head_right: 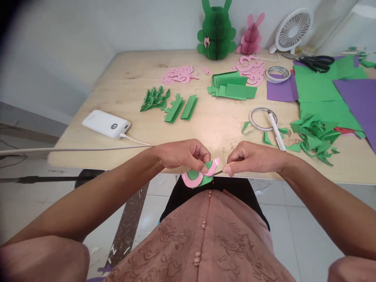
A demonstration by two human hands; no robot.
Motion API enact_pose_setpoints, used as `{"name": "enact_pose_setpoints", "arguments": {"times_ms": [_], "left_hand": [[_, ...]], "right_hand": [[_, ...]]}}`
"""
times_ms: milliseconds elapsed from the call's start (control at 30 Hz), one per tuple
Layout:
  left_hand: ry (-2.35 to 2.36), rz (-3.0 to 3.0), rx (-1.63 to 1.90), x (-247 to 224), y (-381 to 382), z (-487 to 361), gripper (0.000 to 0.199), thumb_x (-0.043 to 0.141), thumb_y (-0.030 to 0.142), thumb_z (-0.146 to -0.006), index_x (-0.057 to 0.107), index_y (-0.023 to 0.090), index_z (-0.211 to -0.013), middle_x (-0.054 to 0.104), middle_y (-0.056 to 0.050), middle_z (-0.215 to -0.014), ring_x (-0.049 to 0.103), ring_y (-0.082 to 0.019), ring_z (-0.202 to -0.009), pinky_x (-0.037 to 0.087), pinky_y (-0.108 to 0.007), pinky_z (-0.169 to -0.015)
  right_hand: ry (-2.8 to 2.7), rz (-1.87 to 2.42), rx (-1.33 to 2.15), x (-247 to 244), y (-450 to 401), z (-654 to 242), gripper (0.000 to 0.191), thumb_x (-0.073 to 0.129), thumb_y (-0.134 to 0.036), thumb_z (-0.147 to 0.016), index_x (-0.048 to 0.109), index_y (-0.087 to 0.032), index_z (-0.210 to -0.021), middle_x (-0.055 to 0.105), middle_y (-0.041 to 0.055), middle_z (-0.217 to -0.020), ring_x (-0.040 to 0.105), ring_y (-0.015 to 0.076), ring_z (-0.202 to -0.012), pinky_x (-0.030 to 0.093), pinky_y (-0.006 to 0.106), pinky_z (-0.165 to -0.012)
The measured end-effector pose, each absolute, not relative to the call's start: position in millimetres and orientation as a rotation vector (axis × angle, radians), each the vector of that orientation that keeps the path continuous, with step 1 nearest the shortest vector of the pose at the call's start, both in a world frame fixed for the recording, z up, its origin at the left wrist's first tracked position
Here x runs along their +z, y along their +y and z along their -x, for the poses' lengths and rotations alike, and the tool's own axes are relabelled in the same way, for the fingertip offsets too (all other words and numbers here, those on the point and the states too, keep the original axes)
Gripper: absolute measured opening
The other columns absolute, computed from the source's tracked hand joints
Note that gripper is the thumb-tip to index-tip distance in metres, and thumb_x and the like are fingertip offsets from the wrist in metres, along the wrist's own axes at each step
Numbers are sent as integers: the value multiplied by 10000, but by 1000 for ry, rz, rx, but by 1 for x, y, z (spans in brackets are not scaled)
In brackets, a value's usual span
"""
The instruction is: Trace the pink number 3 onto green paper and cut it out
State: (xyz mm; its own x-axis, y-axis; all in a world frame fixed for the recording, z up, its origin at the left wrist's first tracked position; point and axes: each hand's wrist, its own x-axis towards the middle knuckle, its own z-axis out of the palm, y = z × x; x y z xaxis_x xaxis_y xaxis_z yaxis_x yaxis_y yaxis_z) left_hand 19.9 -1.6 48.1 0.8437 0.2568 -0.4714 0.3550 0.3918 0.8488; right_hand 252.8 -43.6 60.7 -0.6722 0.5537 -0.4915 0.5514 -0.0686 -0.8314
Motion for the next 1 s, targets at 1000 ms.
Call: {"name": "enact_pose_setpoints", "arguments": {"times_ms": [1000], "left_hand": [[819,-1075,394,52,-24,-11,176,757,221,-596,600,139,-595,561,30,-579,492,-67,-536,377,-195,-536]], "right_hand": [[-1658,1519,1559,51,-81,-261,431,607,-593,-800,722,-182,-744,445,-23,-580,354,104,-551,259,249,-504]]}}
